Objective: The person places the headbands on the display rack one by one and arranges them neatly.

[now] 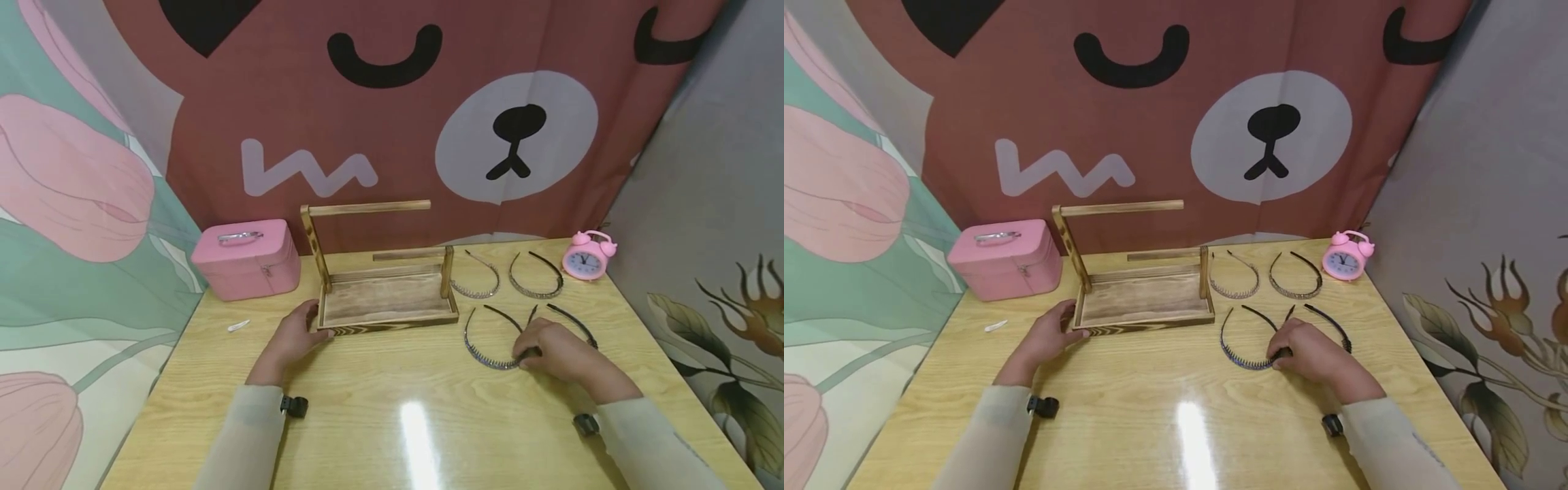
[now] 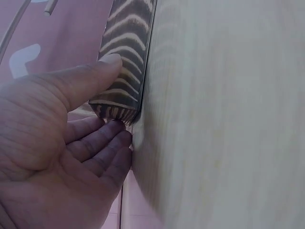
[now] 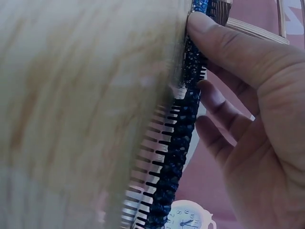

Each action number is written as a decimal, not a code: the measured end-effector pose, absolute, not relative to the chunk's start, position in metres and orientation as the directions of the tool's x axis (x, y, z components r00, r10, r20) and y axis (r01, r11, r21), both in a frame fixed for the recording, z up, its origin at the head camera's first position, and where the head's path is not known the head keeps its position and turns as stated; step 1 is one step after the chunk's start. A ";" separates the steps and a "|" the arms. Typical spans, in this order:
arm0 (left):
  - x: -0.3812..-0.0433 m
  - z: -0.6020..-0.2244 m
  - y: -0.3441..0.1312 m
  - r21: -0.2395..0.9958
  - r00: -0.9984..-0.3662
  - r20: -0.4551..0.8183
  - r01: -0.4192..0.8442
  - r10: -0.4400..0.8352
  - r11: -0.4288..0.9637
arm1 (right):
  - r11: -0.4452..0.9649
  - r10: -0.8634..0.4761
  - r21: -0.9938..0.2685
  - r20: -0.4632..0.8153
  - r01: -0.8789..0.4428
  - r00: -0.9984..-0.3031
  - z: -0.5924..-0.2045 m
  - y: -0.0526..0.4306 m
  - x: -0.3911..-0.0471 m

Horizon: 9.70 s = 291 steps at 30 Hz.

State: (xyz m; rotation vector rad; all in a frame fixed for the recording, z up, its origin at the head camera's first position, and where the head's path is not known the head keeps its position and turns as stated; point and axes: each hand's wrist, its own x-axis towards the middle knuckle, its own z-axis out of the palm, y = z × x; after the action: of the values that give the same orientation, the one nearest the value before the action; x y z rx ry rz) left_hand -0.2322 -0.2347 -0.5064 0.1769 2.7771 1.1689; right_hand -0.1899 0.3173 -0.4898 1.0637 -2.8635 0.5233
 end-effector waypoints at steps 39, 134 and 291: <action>-0.231 -0.507 -0.236 0.704 -0.983 -0.075 0.068 0.169 0.707 | -0.351 -0.076 -0.857 0.427 -0.377 -0.901 -0.341 0.138 -0.227; -0.233 -0.508 -0.236 0.687 -0.988 -0.063 0.059 0.141 0.724 | 0.130 -0.194 -0.968 0.188 -0.215 -0.963 -0.382 0.002 -0.294; -0.231 -0.509 -0.237 0.710 -0.989 -0.061 0.050 0.131 0.702 | -0.147 0.031 -0.958 0.245 -0.247 -0.969 -0.371 -0.072 -0.299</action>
State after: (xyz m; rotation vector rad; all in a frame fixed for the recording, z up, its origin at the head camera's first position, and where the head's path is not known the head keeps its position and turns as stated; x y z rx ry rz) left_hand -0.2306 -0.2373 -0.5090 0.1492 2.7993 1.1629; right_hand -0.2990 -0.0720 -0.3712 0.2480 -1.9196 2.2347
